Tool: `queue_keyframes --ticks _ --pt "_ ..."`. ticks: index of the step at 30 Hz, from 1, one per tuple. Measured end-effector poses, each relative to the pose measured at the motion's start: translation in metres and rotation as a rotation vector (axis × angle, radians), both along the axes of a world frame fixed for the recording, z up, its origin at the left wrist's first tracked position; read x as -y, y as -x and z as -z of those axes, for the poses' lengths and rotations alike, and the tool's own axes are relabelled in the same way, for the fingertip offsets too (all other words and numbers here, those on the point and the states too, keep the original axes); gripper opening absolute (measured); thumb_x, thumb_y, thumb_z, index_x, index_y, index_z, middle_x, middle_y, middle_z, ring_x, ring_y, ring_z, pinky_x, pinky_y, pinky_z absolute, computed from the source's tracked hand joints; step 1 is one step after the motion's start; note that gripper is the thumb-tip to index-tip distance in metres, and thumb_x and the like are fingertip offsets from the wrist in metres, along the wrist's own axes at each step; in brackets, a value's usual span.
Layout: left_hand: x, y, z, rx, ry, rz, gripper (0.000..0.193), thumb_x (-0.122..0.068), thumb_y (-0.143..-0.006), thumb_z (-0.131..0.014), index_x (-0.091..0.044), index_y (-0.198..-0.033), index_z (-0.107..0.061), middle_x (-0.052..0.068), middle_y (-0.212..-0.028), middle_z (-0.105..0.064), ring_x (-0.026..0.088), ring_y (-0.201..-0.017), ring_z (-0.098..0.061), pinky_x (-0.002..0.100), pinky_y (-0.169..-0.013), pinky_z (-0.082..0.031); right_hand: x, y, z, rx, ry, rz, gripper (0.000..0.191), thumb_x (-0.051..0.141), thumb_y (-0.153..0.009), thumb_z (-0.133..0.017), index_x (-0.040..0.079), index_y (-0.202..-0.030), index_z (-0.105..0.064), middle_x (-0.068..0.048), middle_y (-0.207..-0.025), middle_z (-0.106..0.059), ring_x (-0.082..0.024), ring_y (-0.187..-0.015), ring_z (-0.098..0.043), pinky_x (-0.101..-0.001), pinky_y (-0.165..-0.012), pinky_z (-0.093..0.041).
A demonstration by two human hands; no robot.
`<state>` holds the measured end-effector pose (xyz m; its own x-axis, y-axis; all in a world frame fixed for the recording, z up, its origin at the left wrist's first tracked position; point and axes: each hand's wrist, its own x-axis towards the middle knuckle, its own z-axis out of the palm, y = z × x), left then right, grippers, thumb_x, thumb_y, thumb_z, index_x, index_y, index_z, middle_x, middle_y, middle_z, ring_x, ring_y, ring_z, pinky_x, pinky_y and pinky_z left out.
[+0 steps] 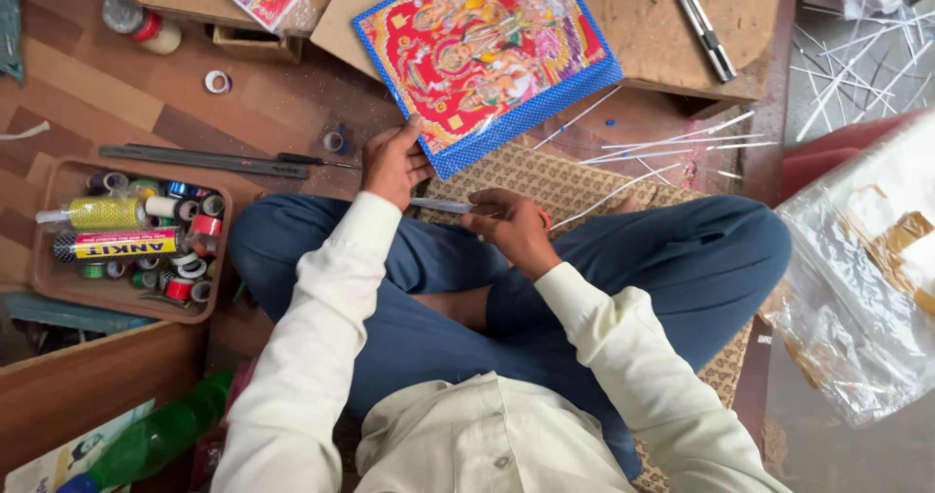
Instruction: The person assembles religious cards by applying blue decorative tape to the edges of printed images mounted on cardboard. They use scissors to trim the tape and a utility knife to score the cardboard, then stack the finished cards.
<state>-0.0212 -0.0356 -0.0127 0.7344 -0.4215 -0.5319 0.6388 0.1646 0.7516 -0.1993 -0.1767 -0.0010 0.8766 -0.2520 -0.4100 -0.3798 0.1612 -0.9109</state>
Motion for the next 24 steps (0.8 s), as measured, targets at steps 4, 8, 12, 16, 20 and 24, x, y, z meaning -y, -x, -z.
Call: queue_keyframes --ticks 4,8,12,16,20,24 --pt "0.023 0.000 -0.006 -0.015 -0.044 -0.066 0.030 -0.033 -0.090 -0.072 -0.006 -0.104 -0.071 0.011 -0.090 -0.074 0.025 -0.076 -0.071 0.038 -0.064 -0.057 -0.011 0.008 0.003 0.127 0.090 0.049 0.061 0.014 -0.082 -0.084 -0.006 -0.134 -0.059 -0.017 -0.123 -0.070 -0.022 -0.110 -0.069 -0.0336 -0.093 -0.056" --pt "0.066 0.020 0.008 -0.111 0.230 0.051 0.028 -0.033 -0.088 -0.071 -0.009 -0.100 -0.072 0.010 -0.089 -0.073 0.023 -0.075 -0.070 0.038 -0.067 -0.059 -0.006 0.006 0.009 0.418 0.036 0.254 0.079 0.018 -0.085 -0.078 -0.002 -0.152 -0.043 -0.016 -0.146 -0.056 -0.023 -0.129 -0.057 -0.0369 -0.104 -0.048" --pt "0.137 0.067 0.010 -0.340 0.449 0.167 0.018 -0.025 -0.091 -0.065 -0.012 -0.100 -0.075 0.005 -0.092 -0.076 0.019 -0.081 -0.071 0.035 -0.072 -0.057 0.041 -0.013 0.008 0.536 -0.158 0.512 0.031 0.033 -0.100 -0.067 0.012 -0.120 -0.056 -0.005 -0.096 -0.065 -0.013 -0.081 -0.062 -0.0283 -0.069 -0.051" --pt "0.155 0.112 -0.010 -0.068 0.500 0.108 0.017 -0.018 -0.092 -0.070 -0.004 -0.101 -0.073 0.008 -0.094 -0.074 0.019 -0.082 -0.070 0.036 -0.072 -0.057 0.088 -0.008 -0.008 0.646 -0.499 0.463 0.023 0.028 -0.110 -0.067 0.007 -0.106 -0.056 -0.006 -0.089 -0.063 -0.016 -0.071 -0.060 -0.0307 -0.056 -0.045" --pt "0.120 0.138 -0.046 0.674 -0.031 0.155 0.027 -0.022 -0.088 -0.077 0.001 -0.102 -0.073 0.011 -0.092 -0.078 0.020 -0.083 -0.075 0.032 -0.075 -0.061 0.095 0.017 -0.042 0.764 -0.266 0.565 0.029 0.021 -0.107 -0.071 0.001 -0.124 -0.060 -0.010 -0.111 -0.069 -0.021 -0.100 -0.070 -0.0378 -0.090 -0.059" --pt "0.067 0.109 -0.076 1.261 -0.425 -0.335 0.083 -0.032 -0.085 -0.087 0.001 -0.146 -0.041 0.025 -0.135 -0.060 0.036 -0.127 -0.060 0.042 -0.110 -0.049 0.110 0.051 -0.089 0.886 -0.182 0.617 0.029 0.016 -0.108 -0.059 -0.001 -0.131 -0.060 -0.015 -0.133 -0.072 -0.025 -0.117 -0.074 -0.0405 -0.108 -0.062"
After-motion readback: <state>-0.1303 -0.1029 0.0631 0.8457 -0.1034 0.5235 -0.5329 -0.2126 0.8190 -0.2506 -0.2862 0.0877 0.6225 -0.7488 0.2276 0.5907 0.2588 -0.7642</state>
